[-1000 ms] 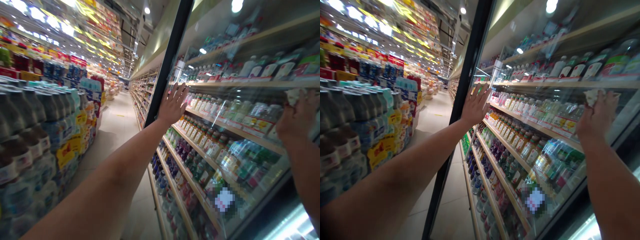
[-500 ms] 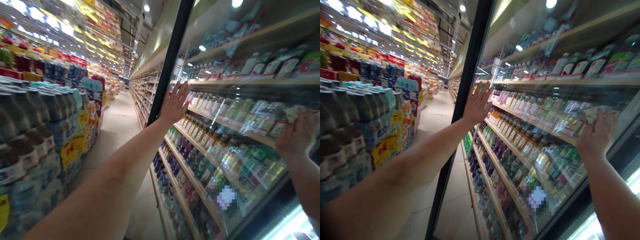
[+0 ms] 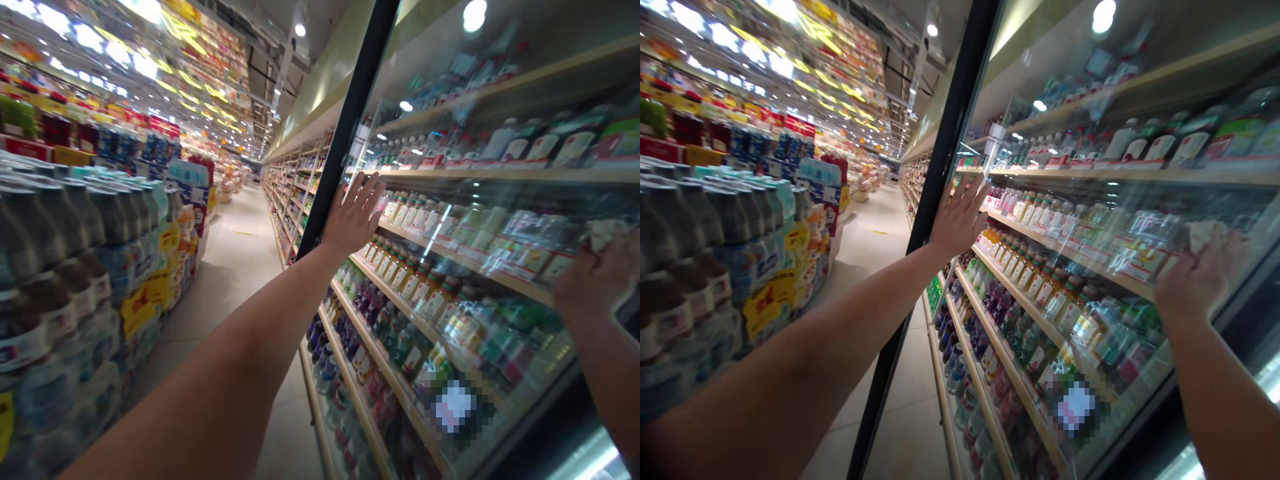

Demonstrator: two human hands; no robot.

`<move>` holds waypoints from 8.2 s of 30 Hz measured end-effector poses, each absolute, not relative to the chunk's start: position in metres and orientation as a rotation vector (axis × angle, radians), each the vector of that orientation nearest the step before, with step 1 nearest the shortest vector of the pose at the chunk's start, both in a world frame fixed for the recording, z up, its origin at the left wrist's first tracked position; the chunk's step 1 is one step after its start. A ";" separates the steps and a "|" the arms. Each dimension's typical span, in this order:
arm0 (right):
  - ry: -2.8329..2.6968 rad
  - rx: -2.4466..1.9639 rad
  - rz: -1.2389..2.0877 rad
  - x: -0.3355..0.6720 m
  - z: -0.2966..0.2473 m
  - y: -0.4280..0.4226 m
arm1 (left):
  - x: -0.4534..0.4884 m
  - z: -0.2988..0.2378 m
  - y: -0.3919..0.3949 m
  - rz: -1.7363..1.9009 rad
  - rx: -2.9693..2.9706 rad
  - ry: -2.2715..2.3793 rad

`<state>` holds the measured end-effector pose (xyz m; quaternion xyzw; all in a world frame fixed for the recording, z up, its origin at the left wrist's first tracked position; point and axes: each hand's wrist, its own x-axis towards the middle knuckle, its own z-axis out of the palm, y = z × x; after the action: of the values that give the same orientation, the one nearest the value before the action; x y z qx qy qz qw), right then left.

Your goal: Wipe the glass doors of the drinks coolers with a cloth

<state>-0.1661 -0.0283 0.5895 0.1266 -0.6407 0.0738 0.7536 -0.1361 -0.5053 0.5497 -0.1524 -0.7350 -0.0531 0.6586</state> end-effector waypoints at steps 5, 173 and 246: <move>-1.524 0.253 0.241 -0.139 0.523 -0.078 | -0.134 0.550 -0.505 -0.131 -0.358 -1.676; -1.619 0.371 -0.152 -0.123 0.485 -0.223 | -0.127 0.533 -0.537 0.109 -0.827 -1.399; -1.660 0.485 -0.237 -0.123 0.443 -0.160 | -0.111 0.570 -0.509 0.519 -1.186 -1.771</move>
<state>-0.1229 -0.1600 0.4428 0.2127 -0.7286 -0.1041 0.6427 -0.1110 -0.5085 0.5704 -0.4810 -0.7184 0.2106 0.4563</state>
